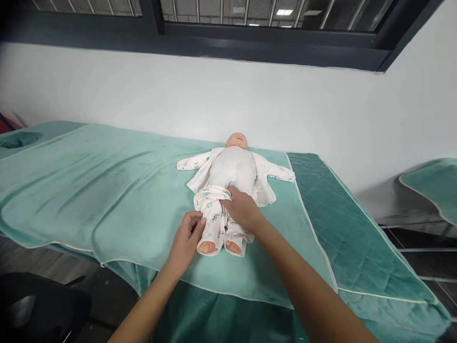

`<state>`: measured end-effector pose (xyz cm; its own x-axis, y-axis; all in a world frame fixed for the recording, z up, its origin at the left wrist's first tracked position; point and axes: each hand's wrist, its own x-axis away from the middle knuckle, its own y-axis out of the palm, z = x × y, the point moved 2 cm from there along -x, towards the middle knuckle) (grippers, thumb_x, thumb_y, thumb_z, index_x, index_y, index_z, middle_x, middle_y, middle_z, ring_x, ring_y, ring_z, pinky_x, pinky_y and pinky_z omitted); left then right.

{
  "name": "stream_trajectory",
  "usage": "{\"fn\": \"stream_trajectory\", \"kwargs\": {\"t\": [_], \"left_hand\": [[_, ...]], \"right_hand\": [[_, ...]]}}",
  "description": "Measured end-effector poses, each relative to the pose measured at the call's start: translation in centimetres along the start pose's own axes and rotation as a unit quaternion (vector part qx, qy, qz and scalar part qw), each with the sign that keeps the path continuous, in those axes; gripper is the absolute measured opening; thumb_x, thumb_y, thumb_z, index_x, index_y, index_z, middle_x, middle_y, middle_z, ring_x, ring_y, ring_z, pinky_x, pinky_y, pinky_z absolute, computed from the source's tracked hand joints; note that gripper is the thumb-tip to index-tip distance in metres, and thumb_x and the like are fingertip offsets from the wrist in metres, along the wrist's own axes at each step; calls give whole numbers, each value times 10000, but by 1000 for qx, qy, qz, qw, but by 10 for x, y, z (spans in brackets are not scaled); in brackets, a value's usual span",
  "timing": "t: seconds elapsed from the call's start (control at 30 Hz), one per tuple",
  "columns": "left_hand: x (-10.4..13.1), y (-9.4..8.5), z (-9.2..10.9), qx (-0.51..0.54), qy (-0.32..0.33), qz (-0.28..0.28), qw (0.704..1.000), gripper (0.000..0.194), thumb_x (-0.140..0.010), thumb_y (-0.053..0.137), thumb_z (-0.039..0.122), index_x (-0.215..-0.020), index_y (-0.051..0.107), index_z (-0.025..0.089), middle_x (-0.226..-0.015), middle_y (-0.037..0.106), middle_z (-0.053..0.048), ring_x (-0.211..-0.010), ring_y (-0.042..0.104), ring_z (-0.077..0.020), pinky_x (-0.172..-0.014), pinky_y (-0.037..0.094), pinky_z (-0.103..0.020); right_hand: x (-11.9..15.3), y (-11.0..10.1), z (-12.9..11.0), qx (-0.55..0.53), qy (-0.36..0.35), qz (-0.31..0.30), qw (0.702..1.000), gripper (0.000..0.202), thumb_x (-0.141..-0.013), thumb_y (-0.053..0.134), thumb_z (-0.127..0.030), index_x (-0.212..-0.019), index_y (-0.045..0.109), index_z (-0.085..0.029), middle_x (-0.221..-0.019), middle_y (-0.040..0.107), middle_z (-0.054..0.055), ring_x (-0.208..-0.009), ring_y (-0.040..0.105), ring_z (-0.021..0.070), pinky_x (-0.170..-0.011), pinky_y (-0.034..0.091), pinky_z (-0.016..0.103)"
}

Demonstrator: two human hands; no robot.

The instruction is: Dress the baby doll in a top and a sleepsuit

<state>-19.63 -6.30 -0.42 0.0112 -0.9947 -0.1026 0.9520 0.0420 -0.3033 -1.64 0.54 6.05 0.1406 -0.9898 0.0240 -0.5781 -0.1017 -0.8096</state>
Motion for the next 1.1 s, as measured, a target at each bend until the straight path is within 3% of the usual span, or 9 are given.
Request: {"fn": "stream_trajectory", "kwargs": {"t": [0.2,0.33,0.47,0.6,0.7,0.8,0.9,1.0,1.1], "left_hand": [[-24,0,0,-62,47,81,994,202,-977,429,391,-1067,502,225,-989,702,-40,-901,662,-195,-762,467,-304],[-31,5,-7,-189,78,107,973,248,-992,399,387,-1116,537,223,-1026,719,-59,-886,683,-220,-717,461,-313],[-18,11,-16,-266,93,131,951,260,-991,403,363,-1097,587,214,-942,723,-75,-816,675,-226,-719,446,-332],[-14,4,-12,-159,68,105,979,220,-971,460,366,-1076,595,229,-959,716,-54,-852,663,-202,-759,467,-316],[-27,-11,0,-36,48,121,991,227,-949,508,393,-1065,605,224,-966,698,-32,-862,641,-172,-776,484,-284],[-53,-24,18,-18,66,137,988,222,-930,537,387,-996,662,216,-974,680,-25,-888,610,-162,-802,468,-268],[-84,-25,33,11,53,94,994,239,-897,578,406,-931,696,201,-904,673,-19,-847,594,-162,-772,457,-264],[-106,-19,41,43,10,-2,999,267,-853,624,433,-905,715,187,-841,678,-20,-788,587,-164,-713,453,-265],[-111,-18,44,13,19,-111,994,246,-826,654,417,-889,738,194,-829,674,-25,-771,579,-160,-676,443,-257]], "right_hand": [[3,-13,6,-70,-77,-133,986,353,-763,693,-516,-944,598,-228,-935,667,-1,-860,594,210,-695,402,286],[-5,-16,14,-101,-68,-112,986,220,-817,621,-419,-885,578,-214,-842,622,-20,-773,553,173,-637,386,270],[-8,-6,18,-115,-26,-79,990,161,-836,569,-371,-810,502,-226,-679,521,-57,-625,485,137,-575,358,258],[-2,-3,16,-86,-20,-12,996,150,-838,573,-372,-836,519,-232,-753,598,-31,-714,530,167,-624,379,268],[3,-12,16,-141,-41,-73,986,274,-826,630,-481,-933,581,-234,-874,655,-8,-795,576,189,-652,419,270],[3,-27,21,-222,-68,-130,964,396,-890,524,-590,-993,625,-221,-911,662,18,-792,582,183,-638,429,270],[-1,-40,29,-259,-59,-74,961,468,-965,368,-578,-957,656,-210,-839,646,24,-726,550,160,-613,408,268],[-3,-43,37,-214,-38,-50,975,353,-937,488,-513,-866,658,-212,-757,622,1,-671,511,143,-577,376,257],[-1,-44,40,-170,-68,-73,980,233,-899,591,-431,-834,659,-218,-781,644,0,-699,535,147,-602,394,259]]}}
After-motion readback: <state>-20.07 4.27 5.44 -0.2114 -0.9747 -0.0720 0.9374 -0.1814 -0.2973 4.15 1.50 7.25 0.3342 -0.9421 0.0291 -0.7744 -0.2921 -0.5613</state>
